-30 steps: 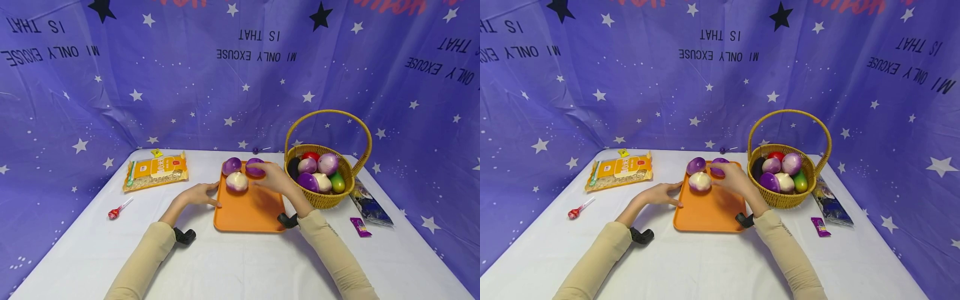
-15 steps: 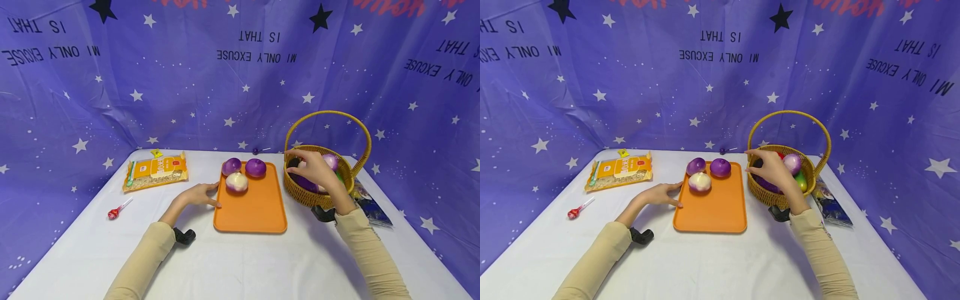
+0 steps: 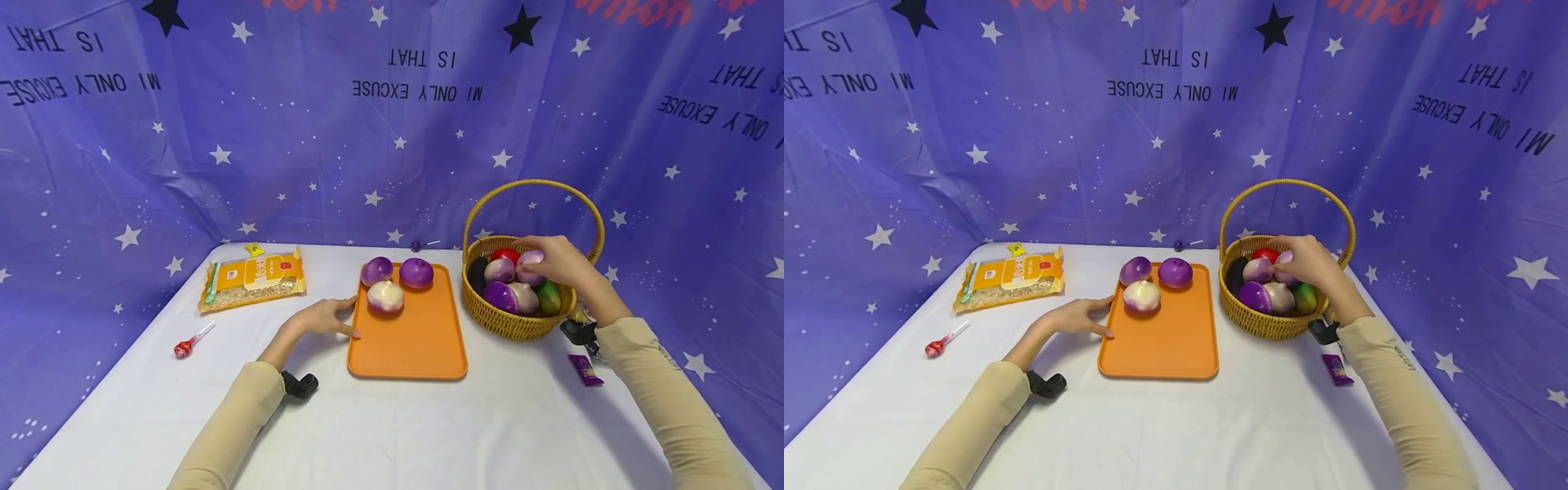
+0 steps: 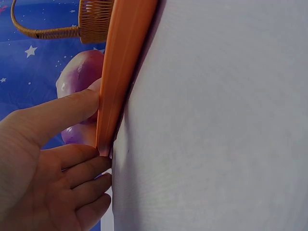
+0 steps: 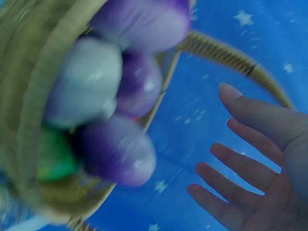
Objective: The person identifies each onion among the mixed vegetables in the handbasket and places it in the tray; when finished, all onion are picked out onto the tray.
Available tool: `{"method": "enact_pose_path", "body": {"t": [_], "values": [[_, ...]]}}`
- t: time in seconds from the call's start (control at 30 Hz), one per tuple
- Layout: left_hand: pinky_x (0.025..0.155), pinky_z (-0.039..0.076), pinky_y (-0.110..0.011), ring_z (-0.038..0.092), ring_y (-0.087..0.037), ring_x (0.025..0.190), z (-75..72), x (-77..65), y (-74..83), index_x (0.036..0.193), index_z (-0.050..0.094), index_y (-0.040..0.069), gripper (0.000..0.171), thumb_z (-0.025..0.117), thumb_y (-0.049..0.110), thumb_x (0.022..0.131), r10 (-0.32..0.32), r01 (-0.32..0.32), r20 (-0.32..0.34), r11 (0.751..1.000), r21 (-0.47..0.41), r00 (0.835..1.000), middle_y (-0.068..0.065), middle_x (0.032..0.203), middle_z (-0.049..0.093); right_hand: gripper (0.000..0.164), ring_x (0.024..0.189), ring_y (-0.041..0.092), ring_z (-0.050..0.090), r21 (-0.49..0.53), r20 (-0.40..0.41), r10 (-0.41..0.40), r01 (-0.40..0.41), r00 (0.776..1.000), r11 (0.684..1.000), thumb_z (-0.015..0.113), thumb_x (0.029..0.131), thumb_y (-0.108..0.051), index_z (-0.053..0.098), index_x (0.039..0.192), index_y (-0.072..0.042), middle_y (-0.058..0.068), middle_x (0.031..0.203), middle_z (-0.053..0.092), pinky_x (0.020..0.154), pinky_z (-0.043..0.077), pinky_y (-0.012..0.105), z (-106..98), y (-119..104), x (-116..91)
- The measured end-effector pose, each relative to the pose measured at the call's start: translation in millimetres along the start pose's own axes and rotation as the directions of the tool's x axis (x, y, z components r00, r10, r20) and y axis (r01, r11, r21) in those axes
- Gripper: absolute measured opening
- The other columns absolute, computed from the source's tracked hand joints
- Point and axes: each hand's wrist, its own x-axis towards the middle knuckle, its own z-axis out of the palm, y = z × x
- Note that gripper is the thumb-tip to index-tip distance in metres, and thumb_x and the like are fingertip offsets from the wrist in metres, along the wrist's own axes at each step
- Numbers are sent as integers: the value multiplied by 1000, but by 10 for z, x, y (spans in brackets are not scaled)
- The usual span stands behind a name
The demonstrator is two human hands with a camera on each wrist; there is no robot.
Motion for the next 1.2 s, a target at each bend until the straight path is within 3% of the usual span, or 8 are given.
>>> {"method": "enact_pose_path", "body": {"t": [0.27,0.53,0.83,1.0,1.2], "values": [[112,26,-51,32,-40,137,5,-4,-13,151,30,7,94,78,43,78,-4,4,-2,1000,-8,1000,-18,149,37,47,115,48,50,-52,115,52,-46,992,998,74,84,-11,59,126,4,28,123,59,95,41,61,-45,281,93],[112,27,-51,32,-40,137,7,1,-7,151,30,7,95,78,44,78,0,0,0,1000,-8,1000,-17,149,38,52,116,51,46,-75,228,135,-121,964,990,75,84,-18,57,129,2,32,125,55,95,40,64,-29,490,236],[112,27,-51,32,-39,137,6,6,1,151,31,8,94,78,45,78,-4,4,-3,1000,-6,1000,-16,150,37,51,116,50,46,-87,254,116,-97,960,991,78,79,-14,61,125,2,29,124,57,97,38,64,39,614,297],[112,27,-51,32,-39,137,4,1,13,151,31,7,94,78,44,78,-4,4,-4,1000,-8,1000,-16,149,38,50,114,50,48,-109,243,97,-72,965,991,79,77,-13,63,122,2,29,122,59,96,40,62,44,599,297],[112,26,-52,32,-40,137,3,-2,19,151,31,8,94,78,44,78,-9,9,-4,1000,-8,1000,-17,150,37,48,110,47,51,-101,247,120,-98,962,990,78,79,-11,63,123,1,29,118,59,93,44,61,-14,537,261]]}}
